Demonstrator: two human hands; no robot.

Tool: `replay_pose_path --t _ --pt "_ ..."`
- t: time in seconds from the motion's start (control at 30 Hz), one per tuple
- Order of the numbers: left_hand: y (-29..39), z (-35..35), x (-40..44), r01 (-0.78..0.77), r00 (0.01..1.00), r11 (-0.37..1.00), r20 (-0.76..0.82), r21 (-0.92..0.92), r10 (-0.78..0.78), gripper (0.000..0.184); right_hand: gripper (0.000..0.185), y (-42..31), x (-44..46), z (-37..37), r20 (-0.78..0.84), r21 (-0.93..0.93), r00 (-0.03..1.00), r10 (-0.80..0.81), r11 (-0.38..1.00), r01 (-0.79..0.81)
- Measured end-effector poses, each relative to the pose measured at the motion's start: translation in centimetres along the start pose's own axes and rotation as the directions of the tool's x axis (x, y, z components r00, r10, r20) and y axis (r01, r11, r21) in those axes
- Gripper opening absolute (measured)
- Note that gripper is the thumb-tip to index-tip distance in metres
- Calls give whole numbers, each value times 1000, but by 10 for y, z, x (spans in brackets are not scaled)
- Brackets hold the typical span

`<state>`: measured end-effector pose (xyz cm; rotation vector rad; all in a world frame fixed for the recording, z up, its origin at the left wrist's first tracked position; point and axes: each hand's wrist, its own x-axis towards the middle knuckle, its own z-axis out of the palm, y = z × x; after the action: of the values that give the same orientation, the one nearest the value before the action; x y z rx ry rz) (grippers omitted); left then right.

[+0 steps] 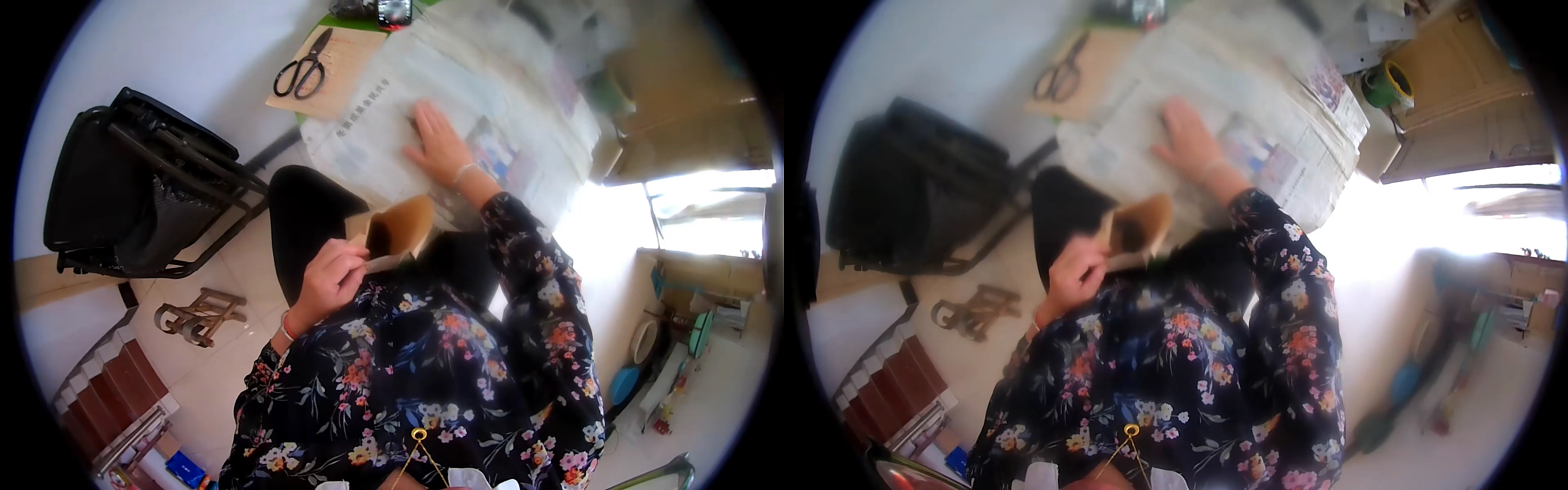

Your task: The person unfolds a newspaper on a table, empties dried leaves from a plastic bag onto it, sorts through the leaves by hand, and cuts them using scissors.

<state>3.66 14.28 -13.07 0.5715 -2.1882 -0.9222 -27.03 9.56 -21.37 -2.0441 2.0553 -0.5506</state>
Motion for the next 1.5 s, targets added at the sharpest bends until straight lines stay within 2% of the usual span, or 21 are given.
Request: replay_pose_path --t 0.07,0.17,0.27,0.37,0.47,0.5,0.57,0.67,0.77,0.87,0.97,1.07,1.17,1.3,1.4,1.5 --pt "-3 1 0 -26 1000 1000 5 0 26 13 77 2 19 -1 15 -15 997 -71 997 71" --pt "-3 5 -3 -50 999 999 4 -15 50 13 69 0 37 -6 129 -37 978 -165 985 170" --pt "-2 6 -1 -61 998 998 19 -13 61 13 58 2 41 -10 149 -27 963 -225 972 232" --pt "1 5 2 -71 997 997 17 -16 72 13 45 5 31 -9 115 195 987 -115 976 91" --pt "0 4 4 -81 997 996 17 -24 81 13 35 26 7 -3 -62 -7 916 -397 918 397" --pt "-1 5 3 -83 996 996 18 -29 84 13 34 24 -4 -10 -35 -11 922 -386 923 385" --pt "-2 5 4 -79 997 996 24 -37 80 12 32 7 -18 -41 19 -16 934 -358 934 358" --pt "-5 5 7 -84 996 996 22 -38 85 12 36 -16 -30 -73 138 -33 976 -169 984 175" --pt "-6 6 5 -42 998 999 44 -34 44 11 36 13 -50 -55 -194 29 981 19 999 -14" --pt "-4 5 6 -30 999 999 41 -31 32 12 40 11 -49 -65 -105 -79 955 277 955 -285" --pt "-3 4 7 -14 999 999 49 -38 16 12 48 -15 -34 -68 119 -204 928 353 924 -325" --pt "0 0 10 -32 998 999 50 -39 34 13 53 -18 -21 -49 40 -151 984 173 975 -165" --pt "0 1 11 -61 997 998 39 -34 62 12 51 -15 1 -41 9 -222 991 132 967 -127" --pt "3 0 9 -55 997 998 44 -21 56 12 31 -1 10 -22 -19 -281 1000 10 960 -15" --pt "4 1 10 -52 998 998 43 -23 53 12 16 6 5 -12 39 -394 998 -39 918 52" --pt "6 -2 15 -56 998 998 41 -27 57 12 10 11 2 -8 63 -396 994 -86 912 104"
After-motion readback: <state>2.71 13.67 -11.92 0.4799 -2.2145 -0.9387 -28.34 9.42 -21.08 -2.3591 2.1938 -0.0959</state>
